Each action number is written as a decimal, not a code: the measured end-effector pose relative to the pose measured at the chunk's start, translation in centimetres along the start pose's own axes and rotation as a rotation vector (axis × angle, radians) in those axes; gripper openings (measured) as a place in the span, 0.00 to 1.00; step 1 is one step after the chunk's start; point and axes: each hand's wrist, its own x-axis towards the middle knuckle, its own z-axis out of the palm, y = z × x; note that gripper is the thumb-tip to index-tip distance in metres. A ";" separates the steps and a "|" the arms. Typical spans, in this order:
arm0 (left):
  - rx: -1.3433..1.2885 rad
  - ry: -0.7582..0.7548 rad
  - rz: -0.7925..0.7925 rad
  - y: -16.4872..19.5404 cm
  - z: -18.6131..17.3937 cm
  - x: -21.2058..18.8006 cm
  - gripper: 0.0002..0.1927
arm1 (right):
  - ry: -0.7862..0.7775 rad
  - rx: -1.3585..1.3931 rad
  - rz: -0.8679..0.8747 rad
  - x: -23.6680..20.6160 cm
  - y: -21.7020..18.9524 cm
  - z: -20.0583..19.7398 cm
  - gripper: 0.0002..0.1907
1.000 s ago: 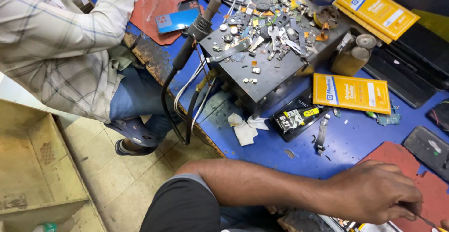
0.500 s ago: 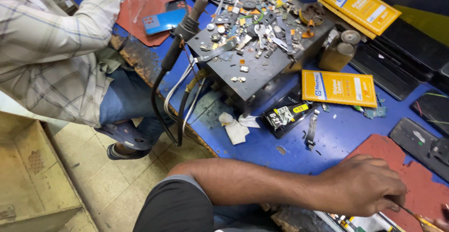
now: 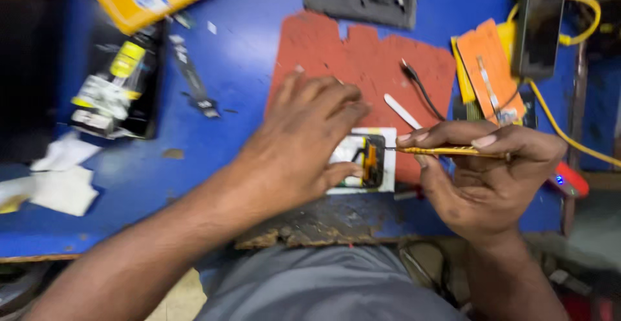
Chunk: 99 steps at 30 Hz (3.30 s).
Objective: The person repairs a disassembled smartphone at a workbench. They pry at the phone's internals with a metal spudger, lift and reposition the phone, unscrew components with a screwdriver, and clean the internal board with a cotton swab.
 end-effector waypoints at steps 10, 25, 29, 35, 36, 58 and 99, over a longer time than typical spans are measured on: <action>0.162 -0.139 -0.015 1.7 -0.2 1.0 0.28 | -0.181 -0.316 0.008 -1.6 -0.7 -1.2 0.19; 0.178 -0.141 -0.008 1.2 0.2 0.9 0.30 | -0.282 -0.486 0.142 -0.8 -0.5 -1.2 0.17; 0.179 -0.137 -0.007 1.2 0.2 0.9 0.30 | -0.253 -0.492 0.091 -0.8 -0.6 -1.3 0.19; 0.176 -0.144 -0.007 1.2 0.1 0.9 0.29 | 0.043 0.165 0.255 -1.4 1.1 -1.7 0.24; 0.170 -0.146 -0.009 1.2 0.1 0.9 0.29 | 0.098 0.288 0.297 -1.7 1.4 -1.7 0.24; 0.197 -0.174 -0.009 1.0 0.6 1.1 0.30 | 0.199 0.614 0.503 -4.1 4.1 -0.4 0.24; 0.179 -0.155 -0.001 0.8 0.8 0.7 0.30 | -0.143 -0.373 0.120 -3.5 -0.1 0.0 0.21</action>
